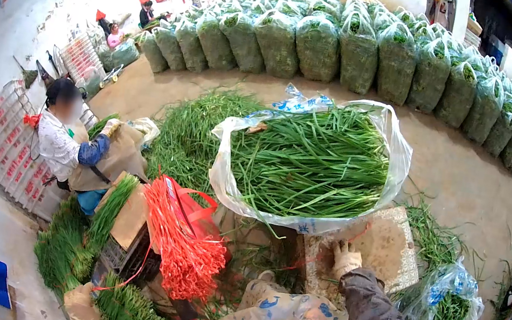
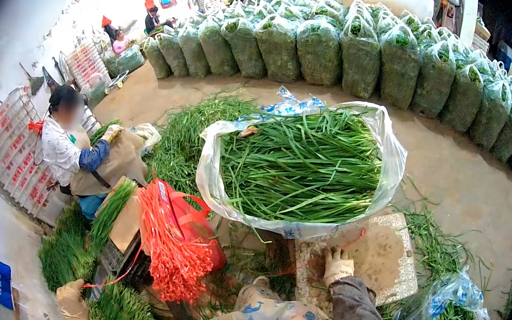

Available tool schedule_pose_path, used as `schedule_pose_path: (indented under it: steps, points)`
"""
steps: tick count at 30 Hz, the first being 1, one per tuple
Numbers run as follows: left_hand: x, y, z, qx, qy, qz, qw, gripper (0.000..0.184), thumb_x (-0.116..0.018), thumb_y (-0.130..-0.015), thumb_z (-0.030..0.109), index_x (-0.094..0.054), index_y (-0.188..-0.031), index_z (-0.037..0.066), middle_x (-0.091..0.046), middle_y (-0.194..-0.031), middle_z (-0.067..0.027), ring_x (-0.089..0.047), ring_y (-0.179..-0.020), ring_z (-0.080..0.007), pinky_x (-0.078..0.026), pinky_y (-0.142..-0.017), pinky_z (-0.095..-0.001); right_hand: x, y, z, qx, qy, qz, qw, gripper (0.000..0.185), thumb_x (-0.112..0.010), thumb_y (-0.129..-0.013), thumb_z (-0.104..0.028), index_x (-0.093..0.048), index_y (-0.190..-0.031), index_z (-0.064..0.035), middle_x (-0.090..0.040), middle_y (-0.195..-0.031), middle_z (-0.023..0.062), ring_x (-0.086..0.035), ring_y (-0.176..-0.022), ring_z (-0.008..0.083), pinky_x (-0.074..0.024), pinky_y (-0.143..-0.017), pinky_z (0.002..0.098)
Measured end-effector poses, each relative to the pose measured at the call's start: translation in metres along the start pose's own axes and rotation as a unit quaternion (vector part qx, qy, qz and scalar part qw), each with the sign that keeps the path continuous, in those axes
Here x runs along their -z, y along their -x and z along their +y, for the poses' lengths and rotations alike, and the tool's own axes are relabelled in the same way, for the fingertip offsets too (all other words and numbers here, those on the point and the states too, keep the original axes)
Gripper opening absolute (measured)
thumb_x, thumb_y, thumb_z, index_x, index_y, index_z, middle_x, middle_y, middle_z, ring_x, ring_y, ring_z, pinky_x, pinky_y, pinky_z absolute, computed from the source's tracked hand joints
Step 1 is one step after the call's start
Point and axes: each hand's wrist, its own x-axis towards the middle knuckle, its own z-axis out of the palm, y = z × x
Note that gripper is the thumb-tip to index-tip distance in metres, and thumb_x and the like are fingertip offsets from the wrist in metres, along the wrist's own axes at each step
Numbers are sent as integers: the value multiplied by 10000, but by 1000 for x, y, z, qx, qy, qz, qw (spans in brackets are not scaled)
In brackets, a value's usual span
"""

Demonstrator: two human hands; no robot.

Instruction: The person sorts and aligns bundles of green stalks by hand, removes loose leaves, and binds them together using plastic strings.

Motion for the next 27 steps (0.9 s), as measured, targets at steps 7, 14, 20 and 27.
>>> schedule_pose_path:
  steps: [7,14,20,27]
  points:
    - [60,2,-8,1,-8,70,998,427,-559,-601,-47,-592,-1014,55,-592,-959,-145,-521,-884,-363,-402,-815,-442,18,49,19,10,-69,9,998,560,-552,-782,-176,-429,-1324,-108,-397,-1394,189,-467,-1214,348,-430,-958,419]
    - [128,0,-2,-39,-16,174,984,344,-569,-631,-30,-612,-964,47,-590,-970,-148,-528,-908,-362,-425,-817,-446,107,85,-34,152,-293,118,937,416,-567,-809,-208,-548,-1216,-124,-569,-1187,155,-569,-1055,341,-483,-868,382]
    - [178,-22,76,-252,28,163,954,274,-577,-665,40,-634,-933,48,-593,-943,-147,-563,-898,-345,-451,-820,-443,219,202,-154,465,-574,-2,674,599,-639,-829,-257,-411,-1355,-82,-586,-1176,185,-616,-995,284,-489,-850,347]
    - [171,-45,193,-469,149,117,863,291,-613,-698,133,-622,-987,96,-582,-935,-102,-591,-877,-252,-459,-843,-426,212,257,-176,392,-679,-138,605,433,-641,-829,-209,-504,-1200,-32,-614,-837,108,-601,-784,181,-483,-700,332]
